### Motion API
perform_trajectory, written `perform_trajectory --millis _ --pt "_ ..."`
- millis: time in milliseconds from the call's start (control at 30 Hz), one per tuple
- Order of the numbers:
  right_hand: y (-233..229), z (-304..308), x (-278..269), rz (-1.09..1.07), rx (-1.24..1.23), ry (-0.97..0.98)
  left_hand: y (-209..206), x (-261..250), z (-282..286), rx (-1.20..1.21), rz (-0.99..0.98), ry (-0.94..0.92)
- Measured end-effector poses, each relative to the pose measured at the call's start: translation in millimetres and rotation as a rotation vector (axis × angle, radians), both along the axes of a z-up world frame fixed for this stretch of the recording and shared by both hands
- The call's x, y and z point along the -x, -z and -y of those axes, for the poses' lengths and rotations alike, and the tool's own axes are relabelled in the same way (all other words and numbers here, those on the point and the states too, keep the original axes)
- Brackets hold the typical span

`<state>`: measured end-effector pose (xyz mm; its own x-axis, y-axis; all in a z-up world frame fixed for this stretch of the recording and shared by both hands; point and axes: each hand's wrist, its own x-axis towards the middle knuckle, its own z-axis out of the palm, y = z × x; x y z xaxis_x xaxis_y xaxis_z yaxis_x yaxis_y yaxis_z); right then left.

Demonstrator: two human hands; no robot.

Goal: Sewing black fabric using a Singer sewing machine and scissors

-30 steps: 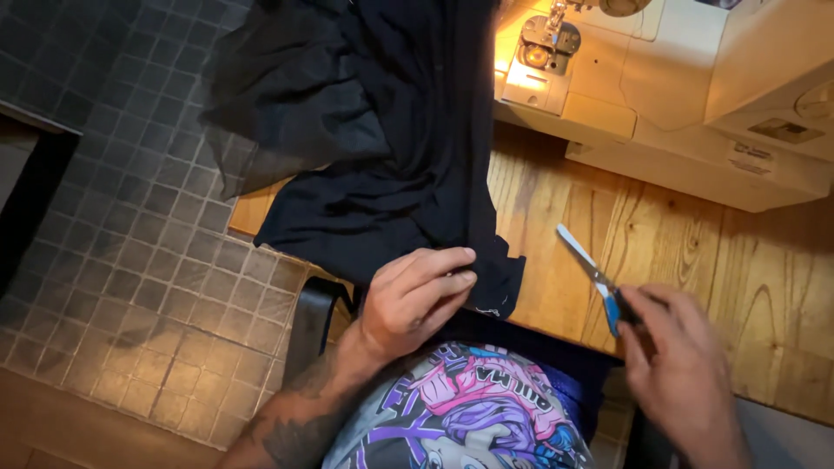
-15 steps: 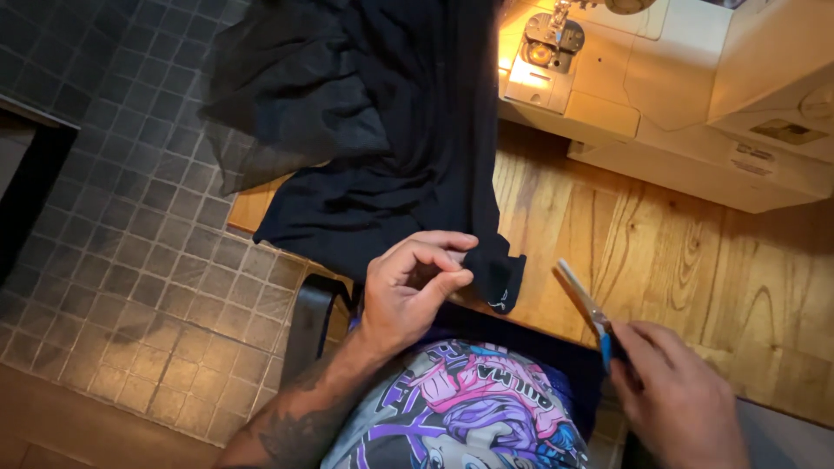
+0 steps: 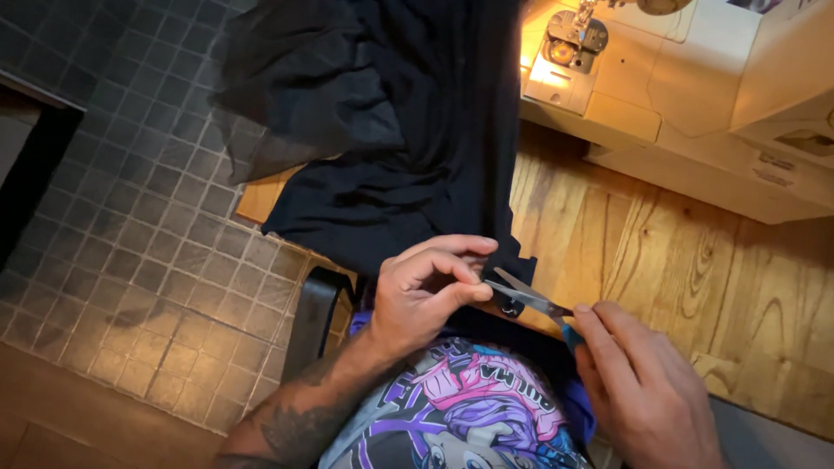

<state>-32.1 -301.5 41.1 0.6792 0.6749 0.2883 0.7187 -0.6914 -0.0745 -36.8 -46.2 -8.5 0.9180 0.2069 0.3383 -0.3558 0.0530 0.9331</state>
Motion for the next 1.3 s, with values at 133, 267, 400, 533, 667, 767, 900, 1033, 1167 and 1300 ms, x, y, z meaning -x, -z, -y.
perform_trajectory --millis 133,267,400,533,667,767,900,1033,1167,1300 --pt "-5 -10 -1 -0.025 0.07 -0.015 -2 2 5 -0.051 0.027 -0.018" --pt "-2 -19 -4 0.057 0.017 -0.045 -3 5 15 0.012 0.019 -0.089" --pt "0 -30 -6 0.074 -0.024 -0.075 5 6 26 -0.083 0.018 -0.194" --pt "-2 -40 -7 0.057 -0.04 -0.078 9 6 30 -0.095 0.024 -0.213" --pt "1 -42 -7 0.078 -0.09 -0.11 9 5 32 -0.037 0.038 -0.222" --pt "2 -42 -7 0.073 -0.121 -0.134 11 7 32 -0.027 0.012 -0.223" --pt "10 -39 -4 0.046 -0.122 -0.098 12 7 33 -0.045 -0.005 -0.221" --pt "11 -38 -3 0.056 -0.142 -0.058 3 6 33 -0.067 0.019 -0.195" --pt "14 -40 -1 0.077 -0.154 -0.082 5 6 34 -0.048 0.033 -0.198" --pt "20 -38 2 0.048 -0.159 -0.058 6 6 34 -0.033 0.019 -0.192"
